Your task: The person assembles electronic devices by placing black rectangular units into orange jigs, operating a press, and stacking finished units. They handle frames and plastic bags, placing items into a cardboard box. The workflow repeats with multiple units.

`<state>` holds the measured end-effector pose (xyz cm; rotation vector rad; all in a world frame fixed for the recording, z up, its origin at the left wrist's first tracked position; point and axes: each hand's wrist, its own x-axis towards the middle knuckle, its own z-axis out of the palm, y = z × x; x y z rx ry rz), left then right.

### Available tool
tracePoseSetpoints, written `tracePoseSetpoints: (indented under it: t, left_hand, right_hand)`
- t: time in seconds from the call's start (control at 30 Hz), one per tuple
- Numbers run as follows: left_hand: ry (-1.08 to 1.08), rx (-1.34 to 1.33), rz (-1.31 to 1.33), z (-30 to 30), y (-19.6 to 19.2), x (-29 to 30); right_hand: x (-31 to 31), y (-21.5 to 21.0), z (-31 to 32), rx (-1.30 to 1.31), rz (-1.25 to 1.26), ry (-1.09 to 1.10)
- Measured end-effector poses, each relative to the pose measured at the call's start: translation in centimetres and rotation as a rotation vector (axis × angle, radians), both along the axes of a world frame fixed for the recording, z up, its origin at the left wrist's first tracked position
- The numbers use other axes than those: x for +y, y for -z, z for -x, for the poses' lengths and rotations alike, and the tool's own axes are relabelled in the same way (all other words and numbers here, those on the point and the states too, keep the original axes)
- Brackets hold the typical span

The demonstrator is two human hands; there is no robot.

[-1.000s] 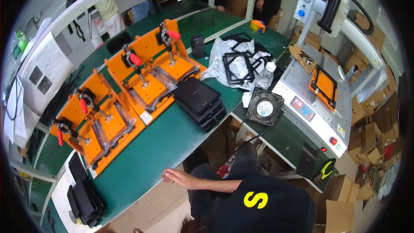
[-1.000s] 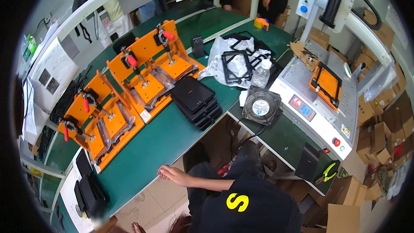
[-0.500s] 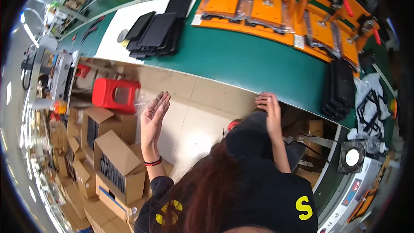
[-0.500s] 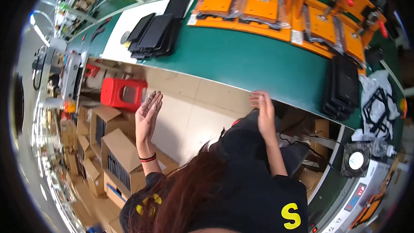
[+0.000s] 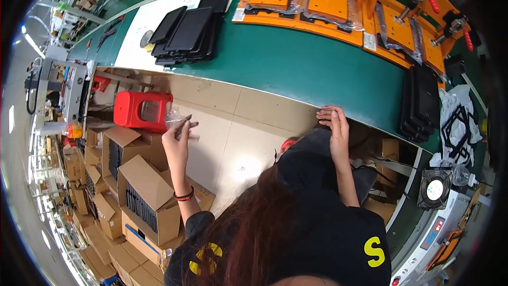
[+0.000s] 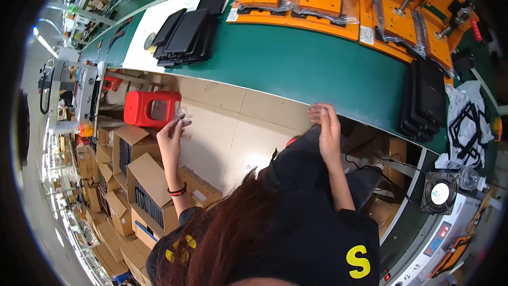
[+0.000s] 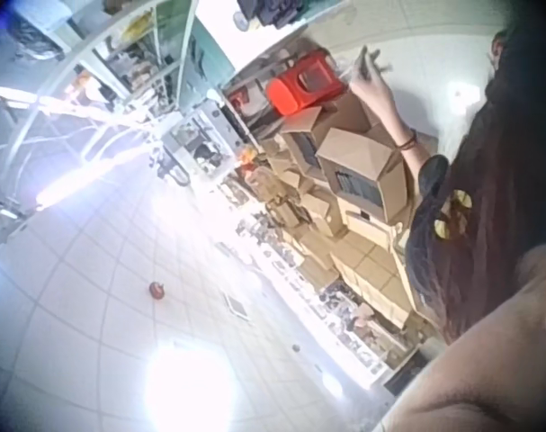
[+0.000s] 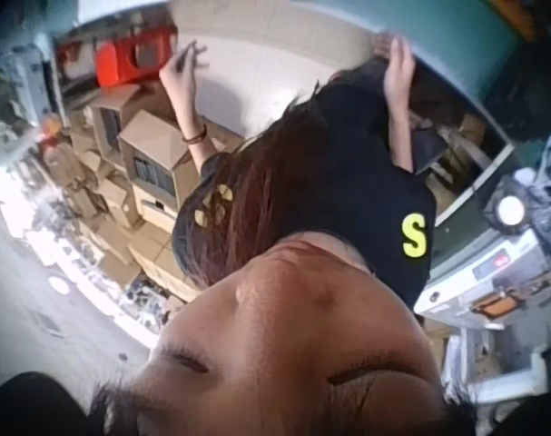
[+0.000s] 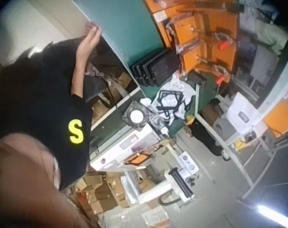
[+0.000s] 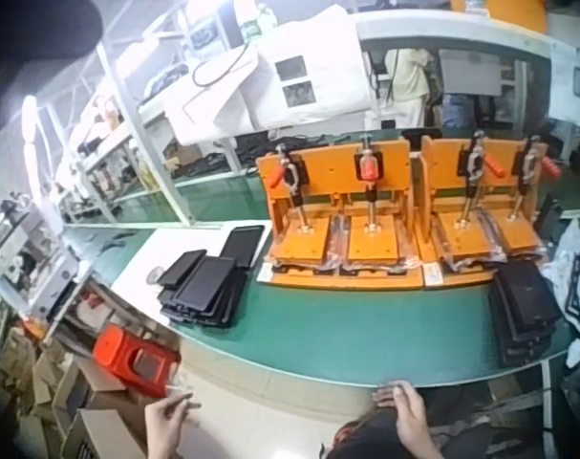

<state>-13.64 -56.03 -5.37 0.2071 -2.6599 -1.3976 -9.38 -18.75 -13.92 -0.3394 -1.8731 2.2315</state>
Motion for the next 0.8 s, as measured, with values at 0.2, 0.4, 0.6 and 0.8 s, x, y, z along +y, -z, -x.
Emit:
tracePoseSetpoints:
  t: [0.2,0.4,0.6,0.8]
  left_hand:
    - [0.498,-0.082,-0.741,0.6,0.0,13.9]
    - [1.044,-0.35,-1.043,-3.7,-2.2,25.2]
    - [1.478,-0.304,-0.911,-4.0,-3.3,31.2]
    - [0.925,-0.629,-0.915,2.9,0.3,43.6]
  right_hand:
    - [-5.0,-5.4,-0.5,0.356,-0.39,0.053]
    - [-0.3,-10.9,2.0,0.625,-0.503,0.389]
    - [11.0,-14.9,-1.2,0.616,-0.638,0.664]
    - [30.9,-11.7,-3.0,-0.393,-0.7,0.655]
